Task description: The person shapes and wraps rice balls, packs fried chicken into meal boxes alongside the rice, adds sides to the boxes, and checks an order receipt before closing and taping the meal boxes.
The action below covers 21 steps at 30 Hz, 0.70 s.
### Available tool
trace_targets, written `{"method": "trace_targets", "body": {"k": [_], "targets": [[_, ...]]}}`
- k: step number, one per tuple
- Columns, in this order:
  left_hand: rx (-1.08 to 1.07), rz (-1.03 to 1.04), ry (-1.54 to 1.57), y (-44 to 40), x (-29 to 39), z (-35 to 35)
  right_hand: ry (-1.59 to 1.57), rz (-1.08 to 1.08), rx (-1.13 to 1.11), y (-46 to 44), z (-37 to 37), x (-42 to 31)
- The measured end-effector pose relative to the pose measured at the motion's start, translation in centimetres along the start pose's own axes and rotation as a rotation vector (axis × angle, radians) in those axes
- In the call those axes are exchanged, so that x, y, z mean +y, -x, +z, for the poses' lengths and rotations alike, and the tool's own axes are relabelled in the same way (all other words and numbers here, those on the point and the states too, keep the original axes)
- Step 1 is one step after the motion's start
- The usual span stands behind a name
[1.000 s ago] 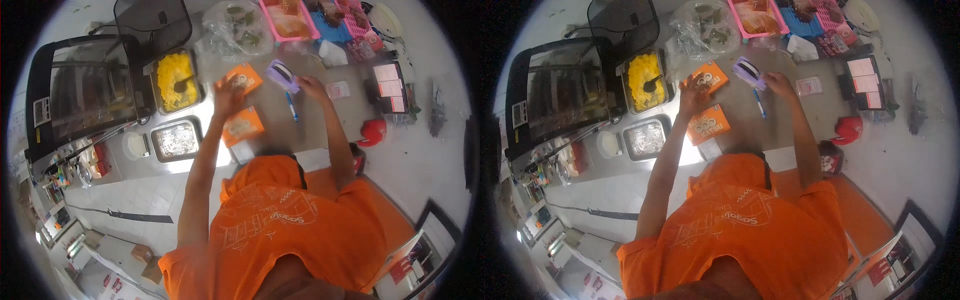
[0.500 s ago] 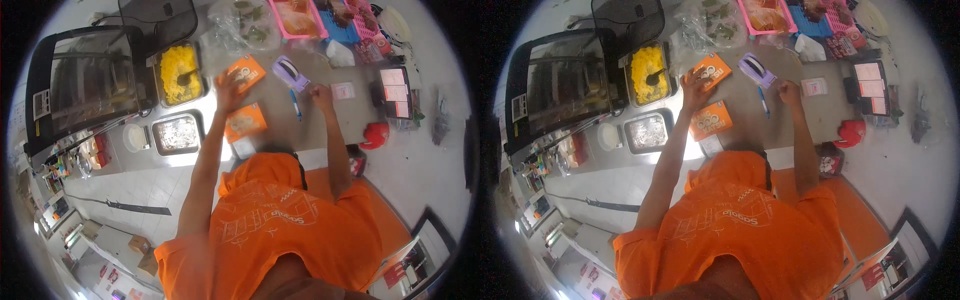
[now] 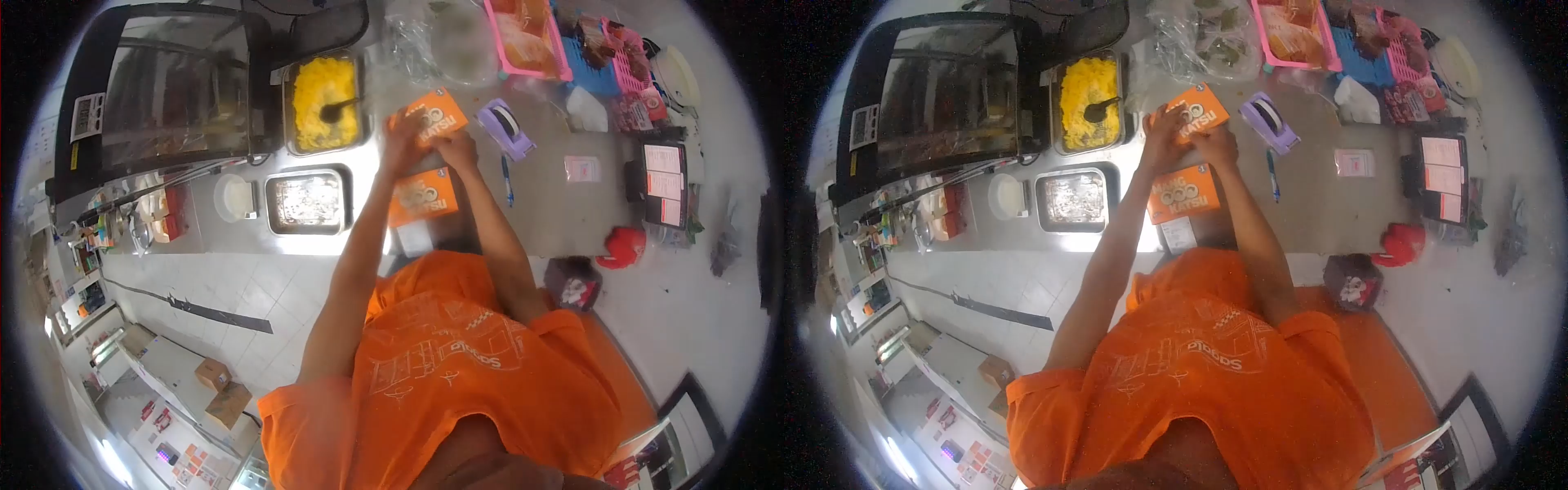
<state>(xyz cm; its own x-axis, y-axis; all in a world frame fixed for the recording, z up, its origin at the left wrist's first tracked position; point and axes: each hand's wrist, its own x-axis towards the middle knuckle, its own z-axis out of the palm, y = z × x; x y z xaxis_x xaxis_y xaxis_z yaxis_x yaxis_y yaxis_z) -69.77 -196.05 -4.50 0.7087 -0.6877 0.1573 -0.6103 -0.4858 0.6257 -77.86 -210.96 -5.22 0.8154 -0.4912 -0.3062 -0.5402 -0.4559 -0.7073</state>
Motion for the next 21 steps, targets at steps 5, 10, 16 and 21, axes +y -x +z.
{"method": "trace_targets", "body": {"k": [5, 10, 16, 21], "targets": [[0.001, 0.003, 0.007, 0.1, -0.5, 0.4, -0.011, -0.048, -0.15, 0.0, -0.7, 1.5], [-0.05, 0.046, -0.143, -0.3, -0.4, -0.6, -0.101, -0.346, -0.079, -0.8, -0.8, 3.3], [0.013, 0.002, -0.198, -2.0, 0.0, -1.0, 0.218, -0.39, -0.008, -1.8, -0.7, 4.0], [0.357, -0.143, -0.102, 1.2, 2.7, -3.0, -0.134, -0.368, 0.226, 4.9, -5.2, 3.4]]}}
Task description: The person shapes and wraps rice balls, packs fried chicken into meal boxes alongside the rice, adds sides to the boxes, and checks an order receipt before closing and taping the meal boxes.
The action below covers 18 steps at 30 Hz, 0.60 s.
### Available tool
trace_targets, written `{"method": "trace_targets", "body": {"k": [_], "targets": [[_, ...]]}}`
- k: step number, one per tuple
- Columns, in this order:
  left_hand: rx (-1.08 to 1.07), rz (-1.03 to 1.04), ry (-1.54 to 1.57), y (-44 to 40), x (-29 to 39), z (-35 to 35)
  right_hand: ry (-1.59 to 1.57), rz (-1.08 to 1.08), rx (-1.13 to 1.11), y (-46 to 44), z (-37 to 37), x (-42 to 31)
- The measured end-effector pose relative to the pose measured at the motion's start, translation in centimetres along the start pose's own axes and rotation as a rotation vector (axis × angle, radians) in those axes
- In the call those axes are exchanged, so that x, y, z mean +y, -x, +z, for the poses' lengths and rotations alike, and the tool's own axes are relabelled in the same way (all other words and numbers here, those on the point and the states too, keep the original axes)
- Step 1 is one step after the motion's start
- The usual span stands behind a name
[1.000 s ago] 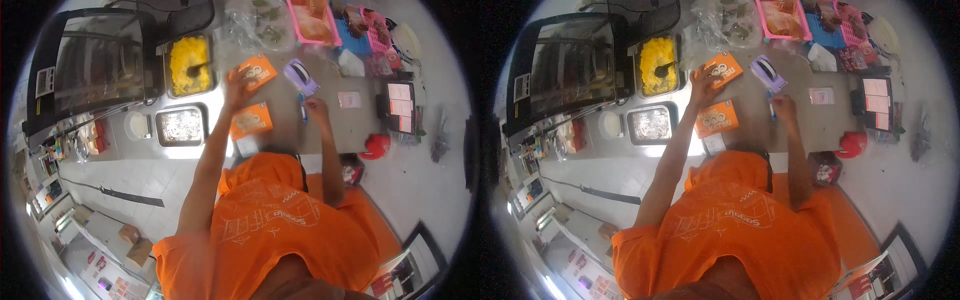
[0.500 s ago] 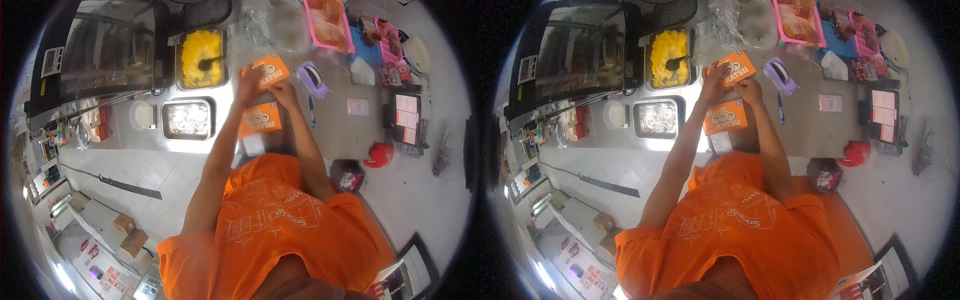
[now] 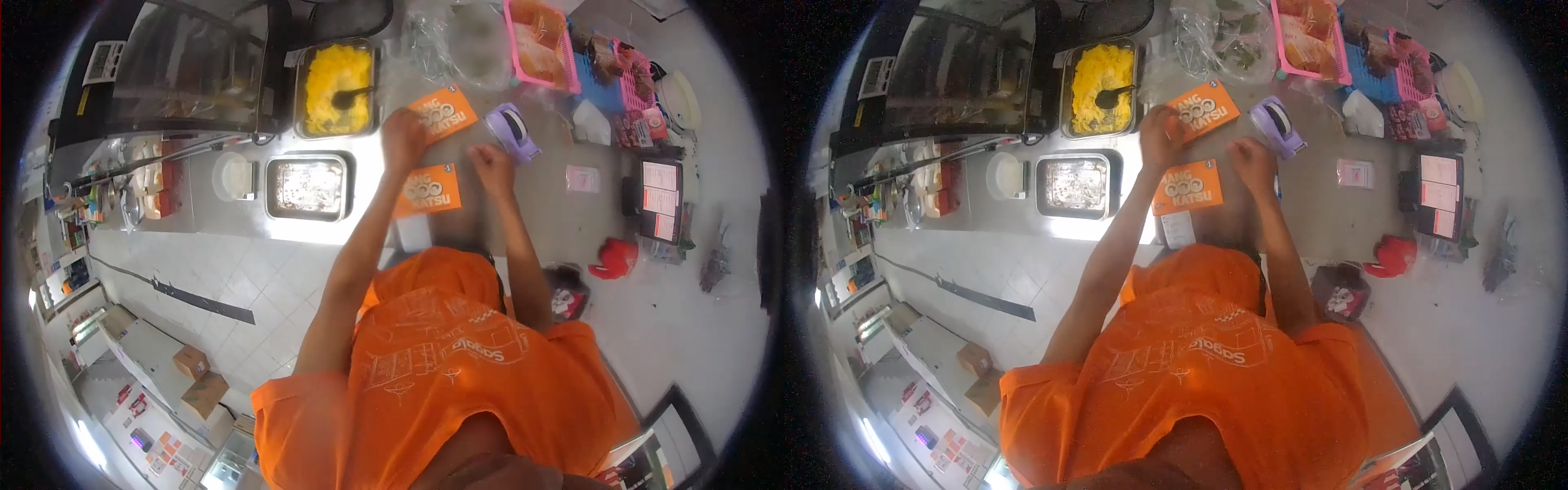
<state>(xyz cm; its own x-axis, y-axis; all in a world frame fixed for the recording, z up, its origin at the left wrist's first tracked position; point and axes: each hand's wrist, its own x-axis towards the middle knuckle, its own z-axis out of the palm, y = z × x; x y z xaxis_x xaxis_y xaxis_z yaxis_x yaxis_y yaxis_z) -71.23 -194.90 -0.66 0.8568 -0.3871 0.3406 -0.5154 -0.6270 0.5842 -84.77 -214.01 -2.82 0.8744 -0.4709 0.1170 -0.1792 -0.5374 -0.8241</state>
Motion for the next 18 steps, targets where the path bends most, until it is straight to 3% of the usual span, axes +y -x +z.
{"method": "trace_targets", "body": {"k": [2, 4, 6, 8, 9, 12, 13, 16, 18], "targets": [[0.236, -0.212, 0.327, 5.1, 0.6, -3.8, 0.071, 0.172, -0.262, 3.9, -2.8, 1.3], [0.133, -0.431, 0.232, 13.2, -2.2, -6.4, 0.068, 0.304, -0.52, 8.2, -2.7, 2.1], [-0.061, -0.934, 0.426, 18.6, -1.5, -9.7, -0.001, 0.37, -0.782, 12.3, -0.2, 3.6], [-0.254, -0.919, 0.436, 26.9, -7.3, -6.2, -0.088, 0.455, -0.844, 12.5, 2.0, 0.4], [-0.414, -1.058, 0.448, 26.5, -6.0, -7.2, -0.135, 0.5, -0.877, 12.9, 3.1, -1.0], [-0.424, -0.962, 0.556, 28.4, -6.9, -6.2, 0.095, 0.262, -0.829, 13.5, 7.0, -0.2], [-0.401, -0.969, 0.546, 28.3, -6.6, -6.3, 0.001, 0.308, -0.829, 13.9, 7.7, 0.2], [-0.71, -0.954, 0.388, 26.2, -5.7, -7.7, -0.314, 0.524, -0.905, 14.6, 8.1, 0.1], [-0.638, -1.128, 0.772, 24.0, -2.7, -9.5, -0.58, 0.779, -1.056, 14.8, 6.7, -3.0]]}}
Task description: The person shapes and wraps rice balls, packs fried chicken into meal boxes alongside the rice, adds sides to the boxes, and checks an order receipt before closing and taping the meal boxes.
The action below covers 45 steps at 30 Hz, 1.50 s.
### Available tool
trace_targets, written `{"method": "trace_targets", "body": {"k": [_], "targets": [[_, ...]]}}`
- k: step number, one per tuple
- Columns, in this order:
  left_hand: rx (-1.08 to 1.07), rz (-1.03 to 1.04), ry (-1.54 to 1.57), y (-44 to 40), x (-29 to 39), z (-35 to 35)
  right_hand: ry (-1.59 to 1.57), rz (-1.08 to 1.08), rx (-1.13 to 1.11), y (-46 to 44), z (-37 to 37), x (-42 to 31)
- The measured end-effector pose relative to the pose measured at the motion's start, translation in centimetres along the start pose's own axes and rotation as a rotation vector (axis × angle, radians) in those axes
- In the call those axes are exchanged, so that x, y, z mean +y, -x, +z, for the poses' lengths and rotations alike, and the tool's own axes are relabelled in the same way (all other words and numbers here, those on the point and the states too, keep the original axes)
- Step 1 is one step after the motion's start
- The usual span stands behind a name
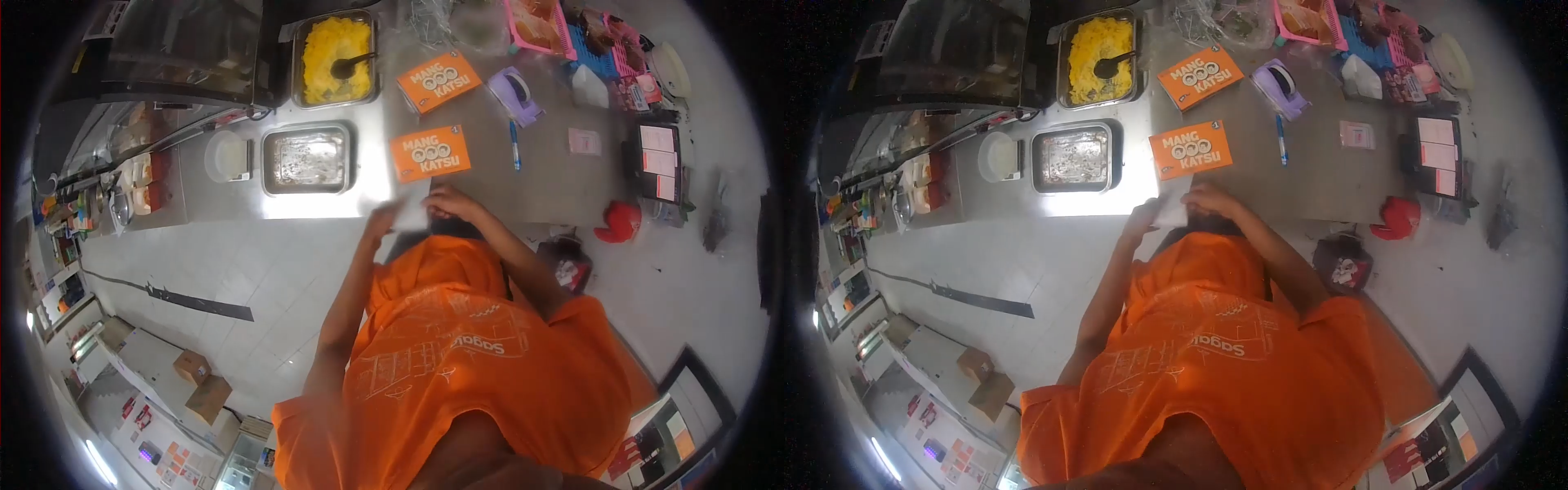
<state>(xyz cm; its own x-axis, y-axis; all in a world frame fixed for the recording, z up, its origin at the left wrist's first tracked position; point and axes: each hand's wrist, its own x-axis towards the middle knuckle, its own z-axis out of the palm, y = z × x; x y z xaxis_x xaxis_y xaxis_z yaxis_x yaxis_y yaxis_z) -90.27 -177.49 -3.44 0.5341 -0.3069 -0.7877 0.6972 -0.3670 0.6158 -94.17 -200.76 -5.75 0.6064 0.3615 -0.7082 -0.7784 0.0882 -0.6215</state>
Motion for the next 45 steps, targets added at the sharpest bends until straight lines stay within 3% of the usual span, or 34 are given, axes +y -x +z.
{"method": "trace_targets", "body": {"k": [1, 4, 5, 7, 8, 9, 10, 11, 13, 16, 17, 19, 21, 24, 25, 28, 31, 34, 36, 38, 40, 44, 45], "targets": [[-0.06, -0.033, 0.192, 1.0, 0.7, 0.6, -0.009, -0.019, 0.004, 1.3, 1.5, -1.0], [-0.063, 0.091, -0.207, 1.3, 1.3, 0.4, 0.053, -0.104, -0.082, 4.7, 2.6, -2.1], [-0.106, 0.152, -0.075, 4.0, 4.3, 0.6, 0.28, -0.097, 0.043, 6.4, 2.1, -4.1], [-0.147, 0.288, -0.062, 7.6, 8.3, 0.6, 0.475, -0.475, 0.406, 7.2, -3.5, -3.5], [-0.163, 0.352, -0.054, 9.1, 10.0, 0.7, 0.277, -0.385, 0.544, 7.1, -7.8, -3.9], [-0.224, 0.429, 0.086, 10.5, 11.7, 1.3, 0.278, -0.546, 0.756, 7.9, -11.6, -5.3], [-0.264, 0.396, 0.009, 9.9, 11.9, 1.1, 0.258, -0.738, 1.092, 6.9, -16.6, -5.1], [-0.301, 0.362, -0.068, 8.5, 12.2, 0.6, 0.527, -0.702, 1.277, 8.4, -19.7, -7.2], [-0.278, 0.188, -0.41, 6.3, 15.4, 1.4, 0.389, -0.672, 1.149, 10.4, -21.1, -10.7], [-0.348, 0.423, -0.531, -0.4, 12.8, 2.1, 0.462, -0.113, 0.744, 8.3, -26.7, -10.5], [-0.337, 0.583, -0.471, -0.7, 13.3, 3.1, 0.316, -0.145, 0.7, 8.4, -27.1, -10.0], [-0.458, 0.446, -0.404, -1.1, 14.6, 3.3, 0.037, -0.203, 0.592, 8.2, -27.8, -9.3], [-0.593, 0.331, -0.213, 0.1, 17.0, 3.3, -0.195, -0.411, 0.541, 8.3, -27.8, -7.5], [-0.715, 0.367, -0.098, -2.8, 17.1, 1.9, -0.357, -0.547, 0.577, 9.1, -26.7, -3.5], [-0.567, 0.347, -0.256, -5.0, 16.4, 1.5, -0.378, -0.564, 0.605, 9.0, -26.7, -2.6], [-0.224, 0.607, -1.214, -6.7, 17.8, 3.0, -0.217, -0.525, 0.706, 7.6, -26.9, -2.1], [-0.07, 0.78, -1.057, -8.6, 15.5, 3.0, 0.771, -0.273, 1.269, 6.7, -27.1, -1.4], [0.091, 0.892, -1.016, -8.0, 15.4, 3.6, 0.739, -0.252, 1.043, 6.5, -25.0, -0.4], [0.17, 0.908, -0.993, -7.5, 14.5, 3.9, 0.689, -0.426, 0.771, 4.3, -22.3, 0.2], [0.205, 0.95, -0.986, -7.8, 13.7, 4.1, 0.707, -0.485, 0.438, 3.7, -17.0, -4.3], [0.183, 1.098, -1.124, -8.6, 13.7, 3.9, 1.076, -0.379, 0.389, 2.0, -13.3, -8.1], [0.116, 1.298, -1.084, -9.4, 14.3, 3.2, 1.325, -0.162, 0.464, -1.4, -13.5, -10.6], [0.084, 1.191, -1.054, -9.5, 14.0, 3.1, 1.349, -0.116, 0.464, -2.4, -15.4, -9.3]]}}
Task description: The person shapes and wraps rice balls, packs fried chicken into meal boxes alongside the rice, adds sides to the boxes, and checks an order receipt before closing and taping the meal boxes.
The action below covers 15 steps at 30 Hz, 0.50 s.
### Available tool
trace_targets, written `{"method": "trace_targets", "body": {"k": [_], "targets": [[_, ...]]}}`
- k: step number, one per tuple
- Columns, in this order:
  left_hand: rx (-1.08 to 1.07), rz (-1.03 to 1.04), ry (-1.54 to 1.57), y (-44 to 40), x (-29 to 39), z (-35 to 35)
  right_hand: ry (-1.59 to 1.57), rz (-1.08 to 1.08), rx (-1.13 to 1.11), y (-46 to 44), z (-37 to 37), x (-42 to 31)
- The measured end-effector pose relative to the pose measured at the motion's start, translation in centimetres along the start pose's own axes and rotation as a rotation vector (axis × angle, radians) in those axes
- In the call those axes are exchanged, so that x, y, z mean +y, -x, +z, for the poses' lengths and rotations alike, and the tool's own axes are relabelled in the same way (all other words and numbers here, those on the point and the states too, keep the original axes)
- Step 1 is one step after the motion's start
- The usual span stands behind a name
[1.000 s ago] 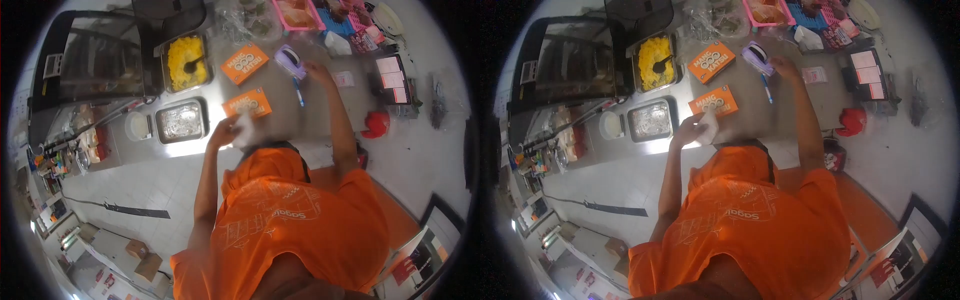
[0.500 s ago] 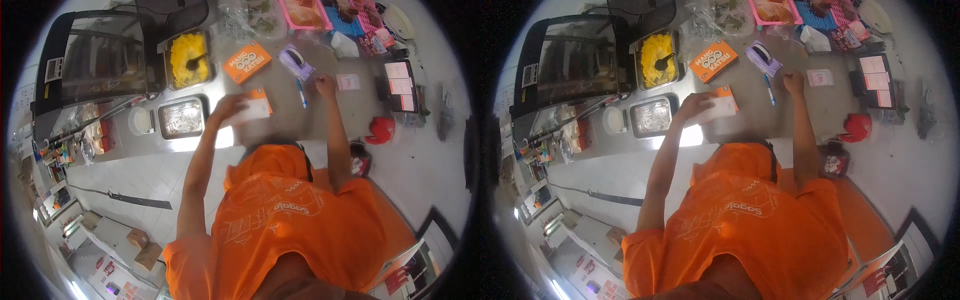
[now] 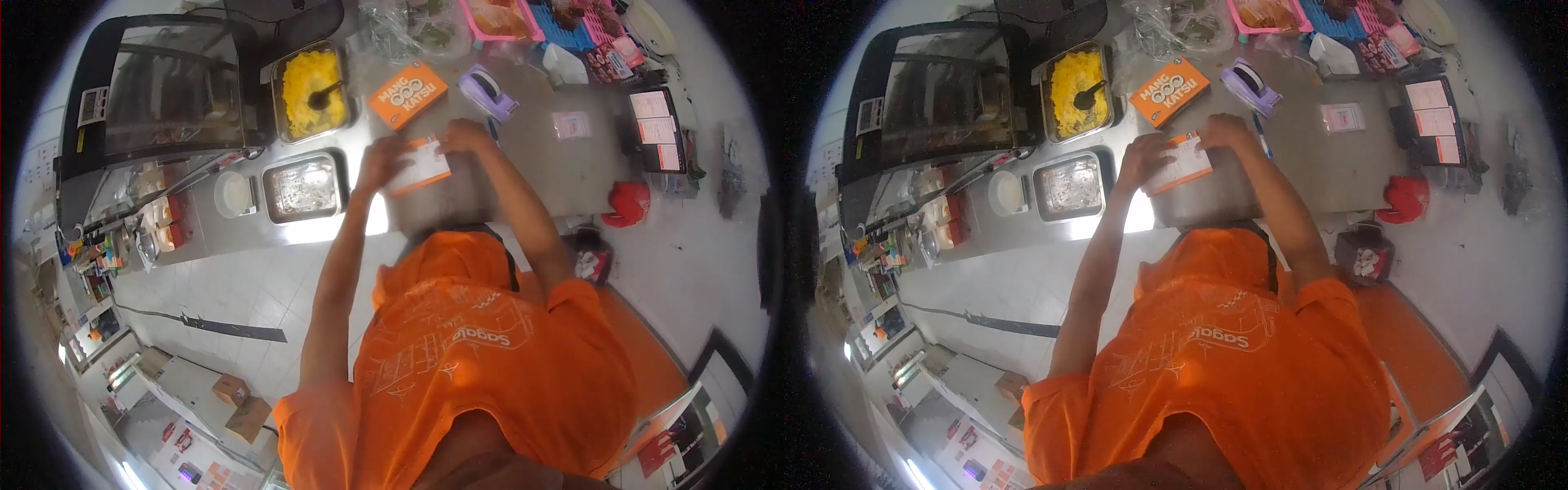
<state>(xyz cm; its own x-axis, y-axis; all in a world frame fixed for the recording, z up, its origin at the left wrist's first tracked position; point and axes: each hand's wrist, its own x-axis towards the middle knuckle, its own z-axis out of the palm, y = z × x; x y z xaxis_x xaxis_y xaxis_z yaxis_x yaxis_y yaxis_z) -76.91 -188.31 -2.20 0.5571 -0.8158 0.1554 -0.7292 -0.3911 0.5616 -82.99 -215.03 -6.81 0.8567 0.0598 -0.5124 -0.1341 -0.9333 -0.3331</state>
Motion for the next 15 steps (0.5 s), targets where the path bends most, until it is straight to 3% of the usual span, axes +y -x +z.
{"method": "trace_targets", "body": {"k": [1, 2, 4, 7, 10, 13, 14, 15], "targets": [[-0.049, -0.084, 0.058, 0.2, -0.2, 0.5, 0.034, 0.026, -0.026, -0.3, 0.7, 1.5], [-0.096, -0.171, 0.117, 0.3, -0.3, 0.8, -0.073, 0.1, 0.106, 1.0, 0.2, 1.9], [-0.064, -0.146, 0.17, 0.5, -0.4, 1.0, -0.291, 0.245, 0.361, 5.6, -0.6, 1.0], [-0.02, -0.142, 0.235, 0.7, -0.2, 0.9, -0.764, 0.289, 0.603, 8.8, 2.4, -3.4], [-0.019, -0.144, 0.226, 0.7, 0.3, 0.8, -0.789, 0.237, 0.552, 8.5, 7.7, -6.6], [-0.017, -0.185, 0.132, 0.7, 1.1, 0.5, -0.836, 0.202, 0.503, 8.7, 5.6, -6.0], [-0.015, -0.209, 0.095, 1.2, 1.9, 0.5, -0.715, 0.349, 0.248, 8.0, 5.0, -4.3], [0.052, -0.237, 0.084, 2.3, 2.0, 1.6, -0.722, 0.3, 0.437, 8.0, 5.6, -2.6]]}}
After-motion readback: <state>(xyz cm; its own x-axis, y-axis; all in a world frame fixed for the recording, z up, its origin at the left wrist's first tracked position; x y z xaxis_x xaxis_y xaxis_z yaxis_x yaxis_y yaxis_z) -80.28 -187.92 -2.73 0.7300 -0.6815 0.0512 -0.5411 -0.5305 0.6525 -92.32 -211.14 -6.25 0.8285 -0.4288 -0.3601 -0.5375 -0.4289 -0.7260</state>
